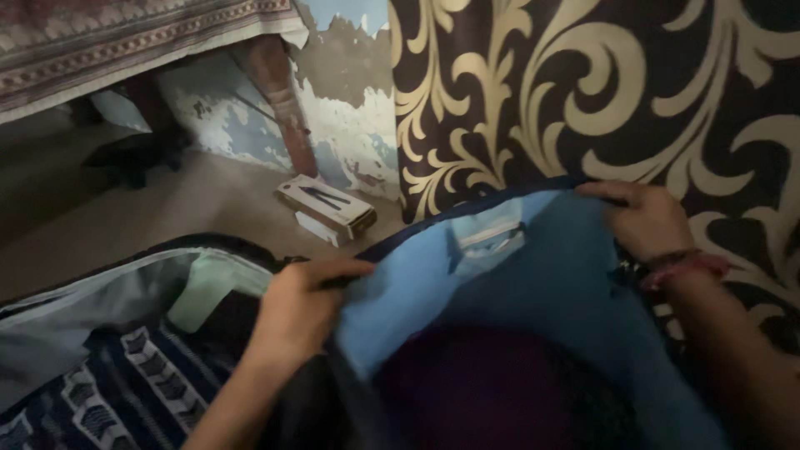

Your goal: The person sits on the floor and packs various folded clothes into a blue suitcase. They transfer items from a pile on the floor, including jeans, patterned shirts, and a purple garment, into the suitcase one by one.

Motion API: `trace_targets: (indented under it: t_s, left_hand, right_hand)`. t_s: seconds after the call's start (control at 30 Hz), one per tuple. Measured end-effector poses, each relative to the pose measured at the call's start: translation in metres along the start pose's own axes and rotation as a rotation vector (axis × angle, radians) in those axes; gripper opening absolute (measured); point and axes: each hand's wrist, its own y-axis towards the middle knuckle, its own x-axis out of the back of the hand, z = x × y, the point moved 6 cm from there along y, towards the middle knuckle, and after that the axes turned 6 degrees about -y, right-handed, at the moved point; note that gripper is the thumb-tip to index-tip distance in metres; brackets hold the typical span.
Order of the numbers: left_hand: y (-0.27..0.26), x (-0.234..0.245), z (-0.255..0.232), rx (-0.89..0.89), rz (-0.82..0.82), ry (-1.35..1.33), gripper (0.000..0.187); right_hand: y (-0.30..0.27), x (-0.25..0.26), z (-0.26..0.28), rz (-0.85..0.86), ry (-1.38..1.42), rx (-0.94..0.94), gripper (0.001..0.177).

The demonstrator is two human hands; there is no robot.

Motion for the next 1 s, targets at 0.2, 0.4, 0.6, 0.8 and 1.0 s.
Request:
trace_targets:
  t_s: [0.2, 0.4, 0.6, 0.8, 1.0]
  left_hand:
    - [-0.014, 0.002, -0.010, 0.173, 0.205, -0.068, 0.042]
    - [-0.034, 0.019, -0.013, 0.071, 0.273, -0.059, 0.043]
    - [-0.037, 0.029, 0.007, 0.060, 0.350, -0.054, 0.040]
    - [-0.039, 0.025, 0.004, -0.256, 0.291, -0.141, 0.039]
    - [-0.040, 0.026, -0.003, -0.187, 0.296, -0.071, 0.034]
  right_hand:
    - [0.001, -0.008, 0.019, 0.249, -0.481, -0.024, 0.056]
    - [-0.032, 0.015, 0.006, 0.328, -0.843, -0.011, 0.054]
    - [-0.034, 0.013, 0.031, 0.390, -1.064, 0.083, 0.041]
    - [-0.055, 0.003, 0.072, 0.223, -1.193, 0.287, 0.035]
    - [-0.080, 0.011, 0.090, 0.113, -1.077, 0.416, 0.035]
